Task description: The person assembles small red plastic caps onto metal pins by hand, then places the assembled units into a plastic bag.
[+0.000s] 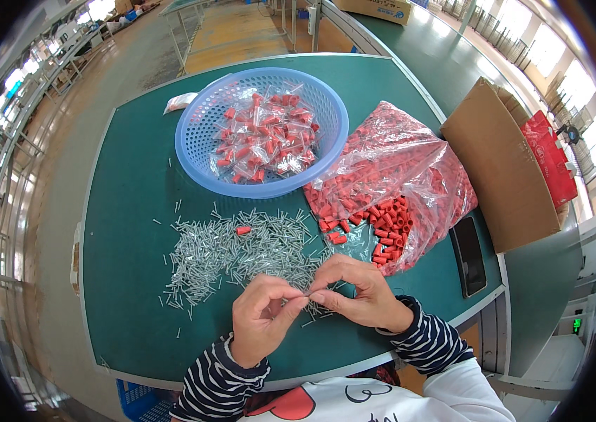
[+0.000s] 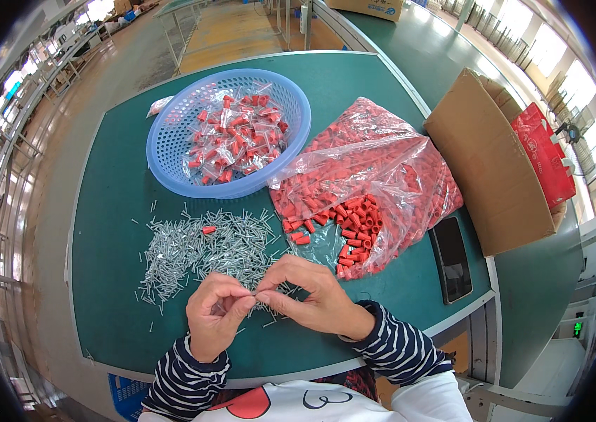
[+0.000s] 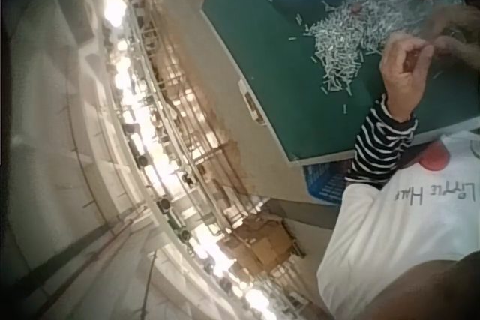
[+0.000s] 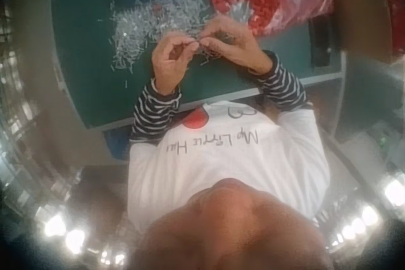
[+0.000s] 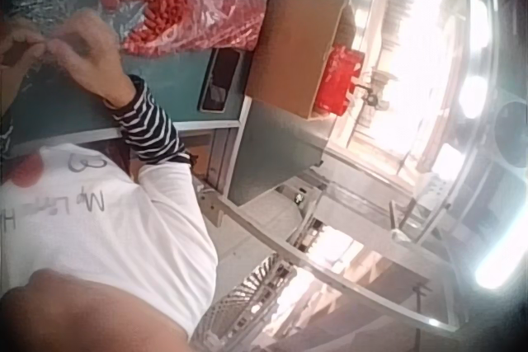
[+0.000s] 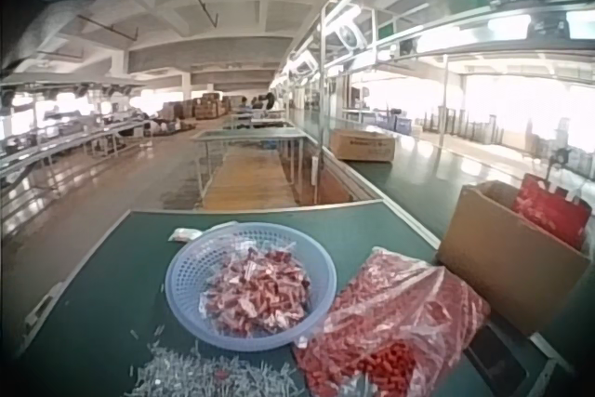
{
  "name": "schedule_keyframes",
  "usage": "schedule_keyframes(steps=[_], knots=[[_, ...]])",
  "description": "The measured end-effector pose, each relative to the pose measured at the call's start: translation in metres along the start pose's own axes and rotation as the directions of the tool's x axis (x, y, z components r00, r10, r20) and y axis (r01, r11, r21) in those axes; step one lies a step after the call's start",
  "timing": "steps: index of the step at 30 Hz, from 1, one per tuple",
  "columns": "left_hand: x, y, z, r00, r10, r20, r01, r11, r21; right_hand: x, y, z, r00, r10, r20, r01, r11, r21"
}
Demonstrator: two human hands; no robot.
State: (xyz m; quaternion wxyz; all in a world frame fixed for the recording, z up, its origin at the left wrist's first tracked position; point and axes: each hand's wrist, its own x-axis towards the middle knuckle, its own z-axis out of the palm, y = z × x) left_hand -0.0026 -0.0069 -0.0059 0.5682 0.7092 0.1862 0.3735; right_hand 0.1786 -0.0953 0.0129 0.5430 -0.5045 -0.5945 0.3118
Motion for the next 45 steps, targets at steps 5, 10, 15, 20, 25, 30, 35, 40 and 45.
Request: schedule_keyframes(steps=[5,10,15,20,25,30,35,40,45], knots=[[0.002,0.0,0.003,1.0,0.001,-0.023,0.0,1.0,0.024,-0.001,0.003,0.002,0.998,0.014,-0.059,-0.016,1.0,-0.02],[-0.005,-0.006,0.004,0.999,0.044,-0.029,-0.04,0.99,0.133,-0.002,0.0,0.004,0.999,-0.002,-0.054,-0.002,0.997,-0.074],[-0.003,-0.008,0.006,0.998,-0.021,-0.055,0.023,0.999,0.042,0.001,-0.004,0.0,0.996,0.086,-0.026,-0.086,0.996,-0.033],[-0.002,-0.006,0.003,0.989,0.144,0.014,-0.144,0.97,0.198,0.002,-0.003,0.002,0.986,0.143,0.08,-0.149,0.986,0.073],[-0.002,-0.011,0.012,0.993,0.032,-0.11,-0.025,0.998,0.064,0.022,-0.001,-0.008,0.967,0.238,-0.094,-0.197,0.927,0.319],[-0.005,-0.008,0.003,0.975,-0.162,-0.155,0.148,0.984,-0.098,0.065,-0.034,-0.012,0.89,0.132,-0.436,0.052,0.921,0.386],[-0.009,-0.004,0.012,0.994,0.004,-0.112,-0.005,1.0,-0.007,0.016,-0.015,0.015,0.98,0.001,0.2,0.053,0.964,-0.261],[-0.007,-0.006,0.014,0.985,0.16,0.062,-0.17,0.958,0.231,-0.003,0.007,0.041,0.995,-0.011,0.101,0.039,0.958,-0.286],[-0.008,-0.008,0.014,0.989,0.142,0.051,-0.15,0.965,0.216,0.0,0.003,0.041,0.997,-0.074,0.018,0.076,0.977,-0.198]])
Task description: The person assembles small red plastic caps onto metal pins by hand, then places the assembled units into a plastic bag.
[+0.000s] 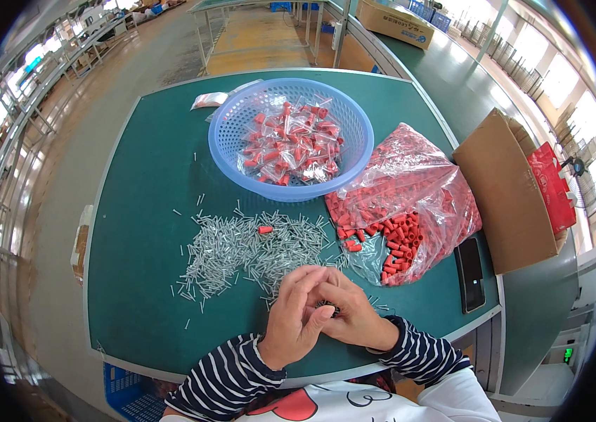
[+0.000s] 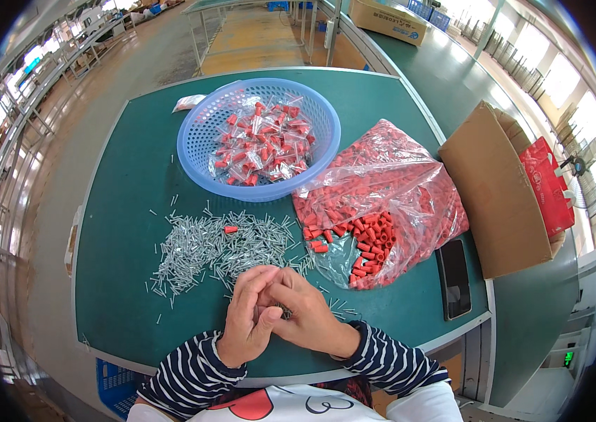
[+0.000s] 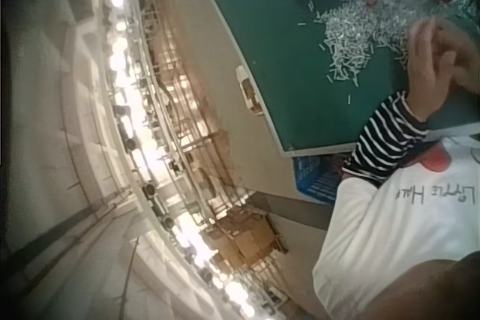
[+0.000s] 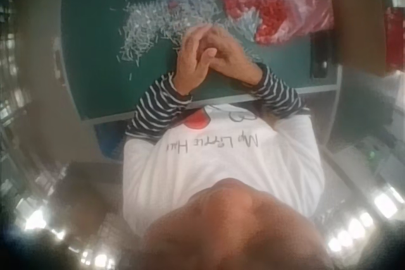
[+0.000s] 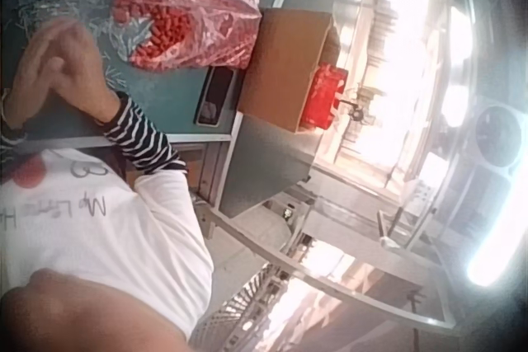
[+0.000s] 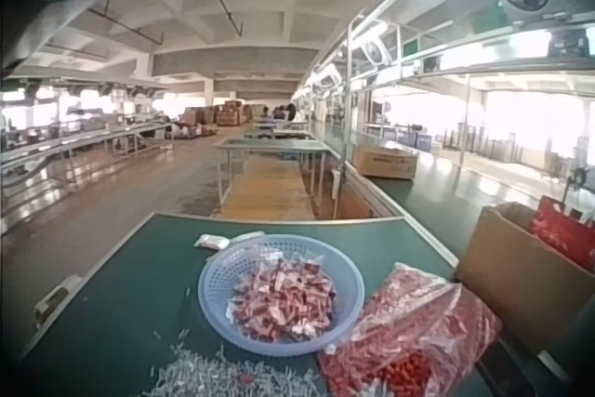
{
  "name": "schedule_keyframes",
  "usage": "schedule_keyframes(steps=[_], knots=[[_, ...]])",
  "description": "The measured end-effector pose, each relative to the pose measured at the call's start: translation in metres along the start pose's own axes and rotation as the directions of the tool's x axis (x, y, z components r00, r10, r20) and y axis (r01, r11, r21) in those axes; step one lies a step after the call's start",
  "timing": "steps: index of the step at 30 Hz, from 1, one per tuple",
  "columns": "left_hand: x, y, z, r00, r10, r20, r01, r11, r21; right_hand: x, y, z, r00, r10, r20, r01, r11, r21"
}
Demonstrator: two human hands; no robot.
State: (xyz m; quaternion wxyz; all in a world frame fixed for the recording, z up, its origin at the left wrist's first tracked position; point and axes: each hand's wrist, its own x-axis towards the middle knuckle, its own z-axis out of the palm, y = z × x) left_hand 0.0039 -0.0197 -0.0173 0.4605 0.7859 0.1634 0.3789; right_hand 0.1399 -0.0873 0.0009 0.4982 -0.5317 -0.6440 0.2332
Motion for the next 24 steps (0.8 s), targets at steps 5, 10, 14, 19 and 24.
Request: schedule_keyframes(steps=[5,10,14,19,24], knots=[[0.002,0.002,-0.001,1.0,0.012,0.008,-0.012,1.0,0.027,0.0,0.002,0.0,0.998,-0.027,0.062,0.031,0.997,-0.076],[0.001,-0.001,0.001,0.999,-0.04,-0.015,0.039,0.999,-0.021,-0.001,0.003,-0.003,0.999,-0.003,-0.039,0.004,1.0,0.012],[-0.004,0.004,-0.001,0.933,-0.358,-0.028,0.33,0.887,-0.322,0.001,0.003,-0.013,0.979,0.19,-0.074,-0.179,0.975,0.131],[-0.005,-0.002,0.003,0.962,-0.255,0.097,0.272,0.908,-0.319,0.0,0.004,-0.007,0.997,-0.054,0.046,0.052,0.997,0.054],[-0.001,0.0,0.0,0.962,-0.255,0.095,0.272,0.879,-0.392,0.001,0.003,-0.012,0.999,0.036,-0.031,-0.032,0.994,0.108]])
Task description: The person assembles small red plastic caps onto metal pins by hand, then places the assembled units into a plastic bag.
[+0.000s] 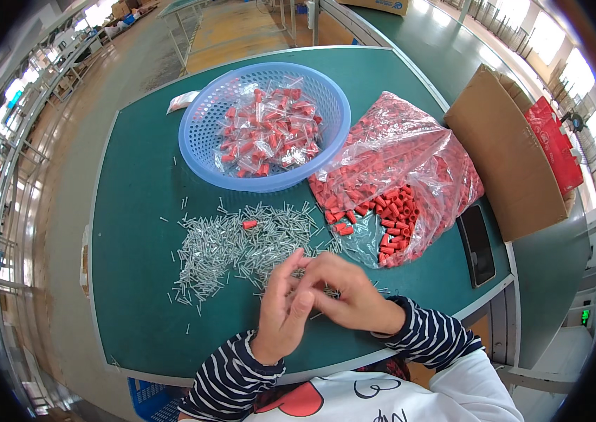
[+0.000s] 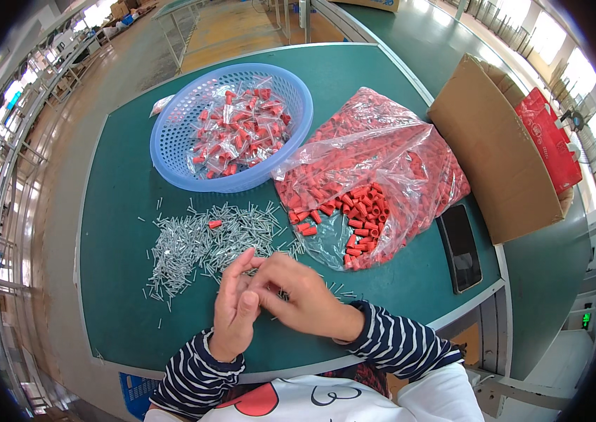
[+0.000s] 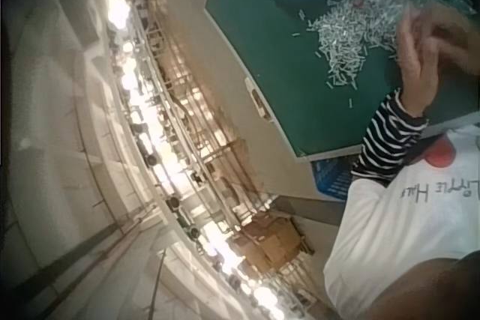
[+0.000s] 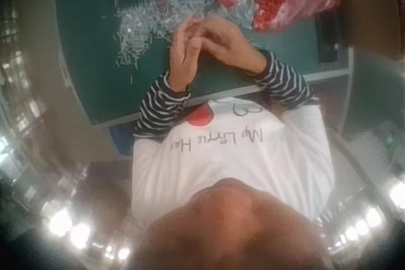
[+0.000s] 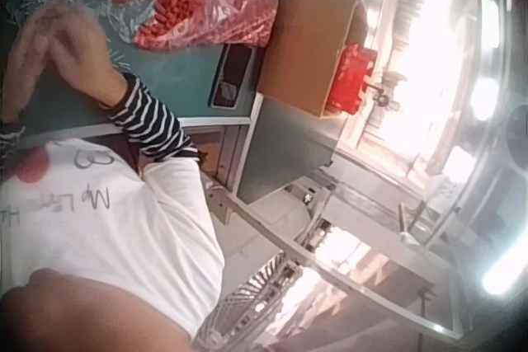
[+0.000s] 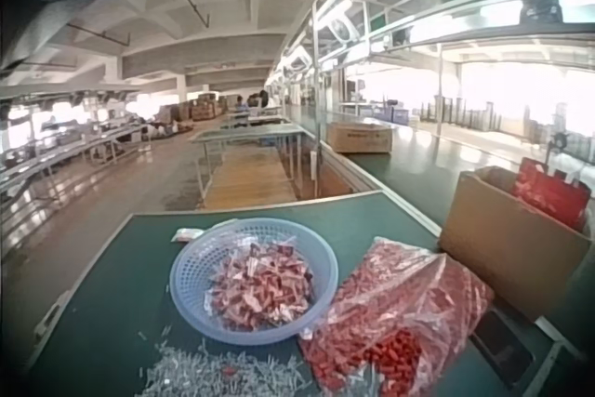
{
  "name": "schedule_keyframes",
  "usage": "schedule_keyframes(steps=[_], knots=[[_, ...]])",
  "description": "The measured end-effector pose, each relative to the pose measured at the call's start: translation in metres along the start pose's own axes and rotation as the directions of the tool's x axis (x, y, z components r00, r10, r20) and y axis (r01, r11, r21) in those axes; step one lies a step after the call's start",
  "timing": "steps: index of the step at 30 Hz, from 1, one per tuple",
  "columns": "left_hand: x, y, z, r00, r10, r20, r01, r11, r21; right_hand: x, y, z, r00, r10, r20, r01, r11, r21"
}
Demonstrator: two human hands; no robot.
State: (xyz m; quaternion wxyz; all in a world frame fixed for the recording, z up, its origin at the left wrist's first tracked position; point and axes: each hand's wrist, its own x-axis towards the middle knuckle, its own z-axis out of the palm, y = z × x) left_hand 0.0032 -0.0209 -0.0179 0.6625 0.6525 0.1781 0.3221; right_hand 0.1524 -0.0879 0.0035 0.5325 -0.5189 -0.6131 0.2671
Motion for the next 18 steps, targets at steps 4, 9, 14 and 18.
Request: schedule_keyframes(steps=[4,9,14,18], knots=[[0.0059,0.0004,-0.0046,0.985,0.055,-0.164,-0.036,0.993,0.116,-0.0014,0.0017,-0.01,0.978,0.181,-0.102,-0.177,0.983,0.051],[0.005,0.0061,-0.0087,0.988,0.08,-0.133,-0.052,0.978,0.201,-0.0024,0.0045,-0.0112,0.978,0.187,-0.09,-0.184,0.982,0.042],[0.0027,0.0061,-0.0083,0.99,0.017,-0.139,-0.002,0.994,0.106,-0.005,0.0052,-0.0099,0.963,0.27,0.0,-0.248,0.888,0.387],[0.0023,0.0011,-0.01,0.989,0.008,-0.146,0.002,0.998,0.066,-0.0022,-0.0019,-0.009,0.916,0.401,0.002,-0.33,0.751,0.572]])
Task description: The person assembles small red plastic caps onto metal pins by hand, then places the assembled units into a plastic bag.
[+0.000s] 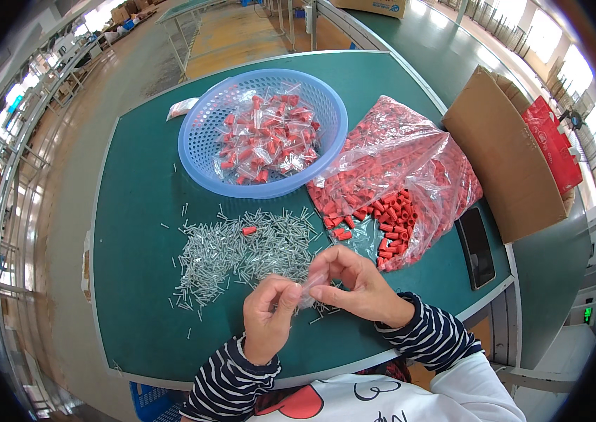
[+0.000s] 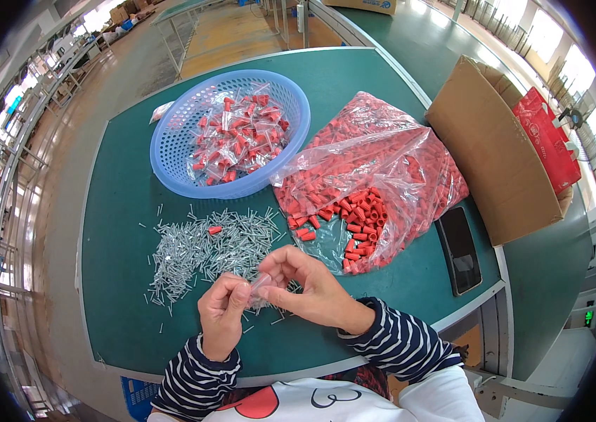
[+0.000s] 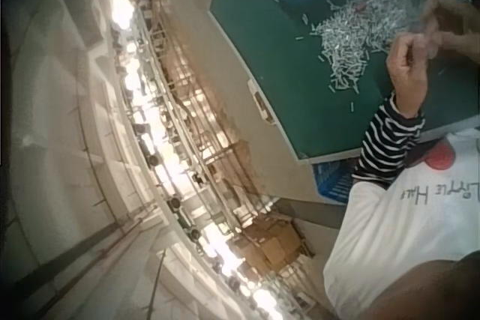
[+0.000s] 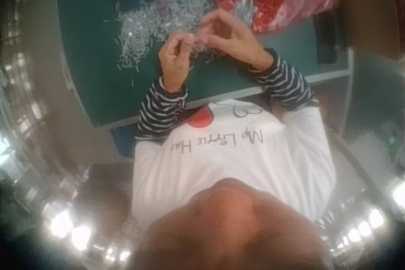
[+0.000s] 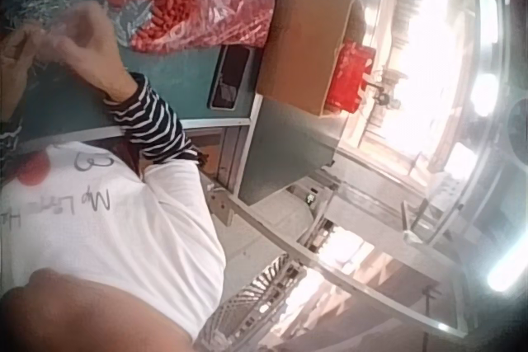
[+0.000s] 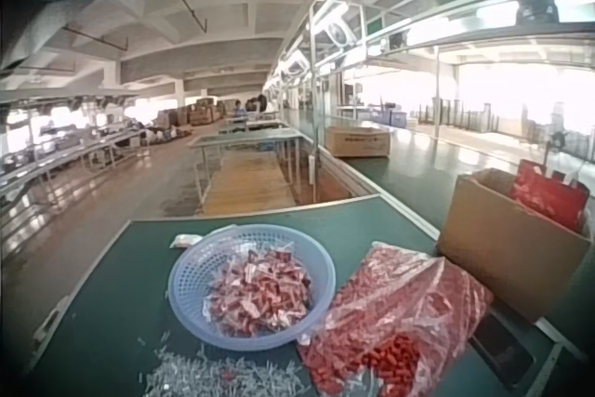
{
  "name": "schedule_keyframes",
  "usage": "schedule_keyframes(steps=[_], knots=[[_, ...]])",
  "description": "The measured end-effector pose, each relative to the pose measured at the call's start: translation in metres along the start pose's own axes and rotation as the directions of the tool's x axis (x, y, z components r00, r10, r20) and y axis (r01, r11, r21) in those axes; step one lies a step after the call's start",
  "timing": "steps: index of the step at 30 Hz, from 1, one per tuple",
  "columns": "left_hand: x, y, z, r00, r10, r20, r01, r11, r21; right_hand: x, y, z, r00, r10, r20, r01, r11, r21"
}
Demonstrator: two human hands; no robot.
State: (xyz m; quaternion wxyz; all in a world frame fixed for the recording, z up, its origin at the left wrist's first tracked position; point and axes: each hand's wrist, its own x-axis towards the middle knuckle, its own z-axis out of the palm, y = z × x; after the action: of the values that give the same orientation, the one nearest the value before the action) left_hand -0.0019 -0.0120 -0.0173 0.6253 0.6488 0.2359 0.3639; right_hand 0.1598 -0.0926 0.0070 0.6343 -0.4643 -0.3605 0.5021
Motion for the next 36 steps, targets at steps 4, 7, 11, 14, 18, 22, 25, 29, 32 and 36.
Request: schedule_keyframes(steps=[4,7,11,14,18,22,25,29,32,36], knots=[[-0.001,0.002,-0.002,0.995,-0.074,0.06,0.079,0.994,-0.074,0.001,0.005,-0.009,0.987,0.024,0.158,-0.012,0.997,-0.074],[0.001,0.011,-0.004,0.898,-0.388,0.21,0.437,0.847,-0.304,0.002,0.009,-0.011,0.972,-0.053,0.228,0.055,0.998,-0.005],[0.002,0.01,-0.002,0.826,-0.48,0.296,0.557,0.776,-0.297,0.003,0.004,-0.002,0.973,-0.11,0.202,0.073,0.981,0.182],[-0.001,0.008,0.004,0.887,-0.436,0.153,0.461,0.856,-0.233,0.003,0.0,0.005,0.995,-0.052,0.089,0.029,0.971,0.237],[0.003,0.019,0.0,0.967,-0.256,-0.009,0.246,0.938,-0.244,0.001,0.002,-0.01,0.999,-0.033,0.024,0.038,0.97,-0.242],[0.003,0.01,-0.007,0.988,-0.107,0.113,0.112,0.993,-0.041,0.004,-0.001,-0.01,0.978,-0.179,0.11,0.209,0.885,-0.416],[0.002,0.006,-0.005,0.993,-0.11,0.032,0.112,0.992,-0.066,0.003,-0.004,-0.011,0.992,-0.105,0.07,0.124,0.913,-0.388],[0.003,0.014,-0.001,0.981,-0.195,-0.008,0.191,0.968,-0.164,0.003,-0.005,-0.015,0.995,-0.091,0.042,0.1,0.917,-0.387],[0.008,0.017,0.003,0.998,-0.051,-0.023,0.05,0.997,-0.054,0.004,-0.007,-0.015,0.99,-0.109,0.093,0.139,0.879,-0.456],[0.008,0.014,-0.003,0.993,0.11,0.039,-0.115,0.98,0.164,0.003,-0.006,-0.014,0.989,-0.097,0.113,0.138,0.886,-0.442]])
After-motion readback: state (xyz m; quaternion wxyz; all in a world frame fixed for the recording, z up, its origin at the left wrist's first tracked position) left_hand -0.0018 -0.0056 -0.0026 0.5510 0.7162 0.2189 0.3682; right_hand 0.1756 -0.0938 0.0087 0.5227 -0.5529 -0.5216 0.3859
